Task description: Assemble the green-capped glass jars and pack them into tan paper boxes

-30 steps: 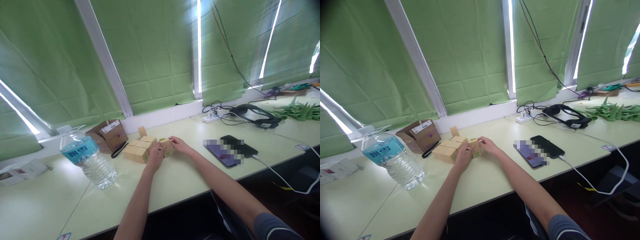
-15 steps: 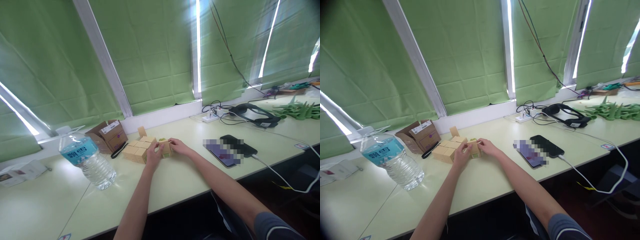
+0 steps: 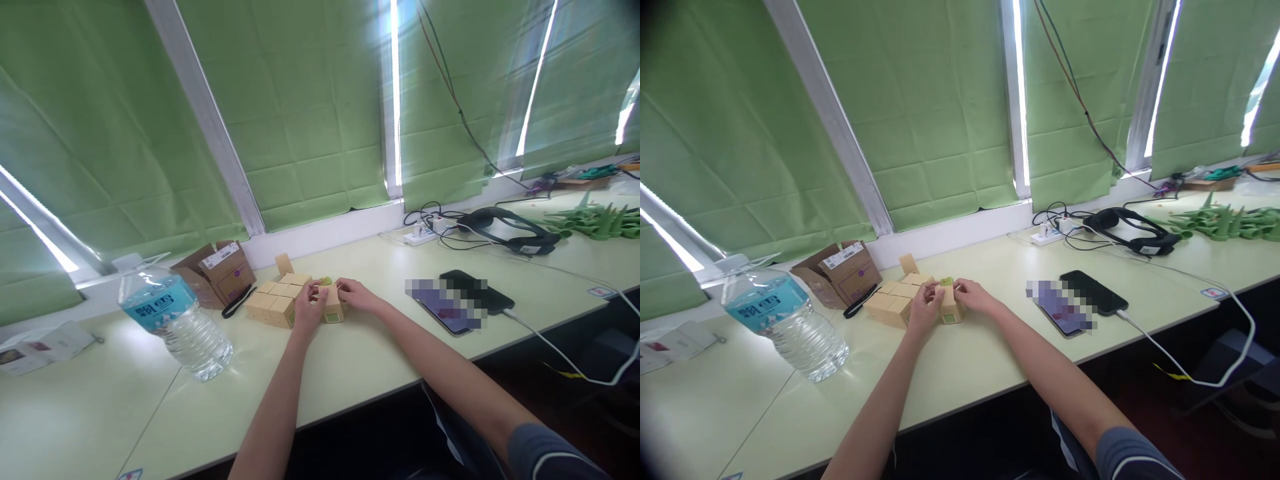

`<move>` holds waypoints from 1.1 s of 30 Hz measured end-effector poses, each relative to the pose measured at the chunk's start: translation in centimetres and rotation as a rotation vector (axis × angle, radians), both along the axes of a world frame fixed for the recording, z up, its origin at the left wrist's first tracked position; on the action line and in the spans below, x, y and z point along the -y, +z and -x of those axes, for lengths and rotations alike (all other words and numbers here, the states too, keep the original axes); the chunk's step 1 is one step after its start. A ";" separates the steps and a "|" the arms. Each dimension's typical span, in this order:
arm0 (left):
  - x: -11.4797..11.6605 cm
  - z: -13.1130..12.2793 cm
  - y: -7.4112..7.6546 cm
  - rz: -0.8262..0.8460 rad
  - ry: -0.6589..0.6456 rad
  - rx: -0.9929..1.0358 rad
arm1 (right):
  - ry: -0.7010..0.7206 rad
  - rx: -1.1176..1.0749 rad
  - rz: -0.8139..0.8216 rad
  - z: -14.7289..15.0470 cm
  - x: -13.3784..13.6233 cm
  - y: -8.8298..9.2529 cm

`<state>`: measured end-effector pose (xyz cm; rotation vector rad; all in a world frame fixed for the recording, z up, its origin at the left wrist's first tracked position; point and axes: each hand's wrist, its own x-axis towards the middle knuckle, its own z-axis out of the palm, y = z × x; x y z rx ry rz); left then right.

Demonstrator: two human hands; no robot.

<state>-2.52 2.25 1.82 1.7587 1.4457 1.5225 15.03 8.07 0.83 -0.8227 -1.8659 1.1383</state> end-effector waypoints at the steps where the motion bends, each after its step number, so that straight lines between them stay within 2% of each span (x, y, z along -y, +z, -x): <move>1: 0.0 0.0 0.0 -0.001 -0.004 0.011 | -0.003 -0.006 -0.001 0.0 -0.1 -0.1; 8: 0.0 0.2 0.0 0.054 0.037 -0.110 | -0.045 -0.162 0.100 0.0 -0.6 0.2; 11: -0.1 0.3 0.0 0.065 0.081 -0.127 | -0.024 -0.186 0.056 -0.1 -0.5 0.3; 16: -0.1 0.4 0.1 0.080 0.095 -0.118 | -0.048 -0.104 -0.103 0.0 -0.3 0.2; 20: -0.1 0.4 0.1 0.068 0.093 -0.124 | -0.081 -0.075 -0.155 0.0 -0.3 0.3; 23: -0.1 0.4 0.1 0.091 0.084 -0.149 | -0.069 -0.043 -0.127 0.0 -0.1 0.4; 28: -0.1 0.5 -0.1 0.163 0.048 -0.204 | -0.009 0.063 0.027 -0.1 0.6 0.8; 33: -0.1 0.5 -0.2 0.221 0.002 -0.183 | 0.014 0.192 -0.017 -0.3 1.2 1.2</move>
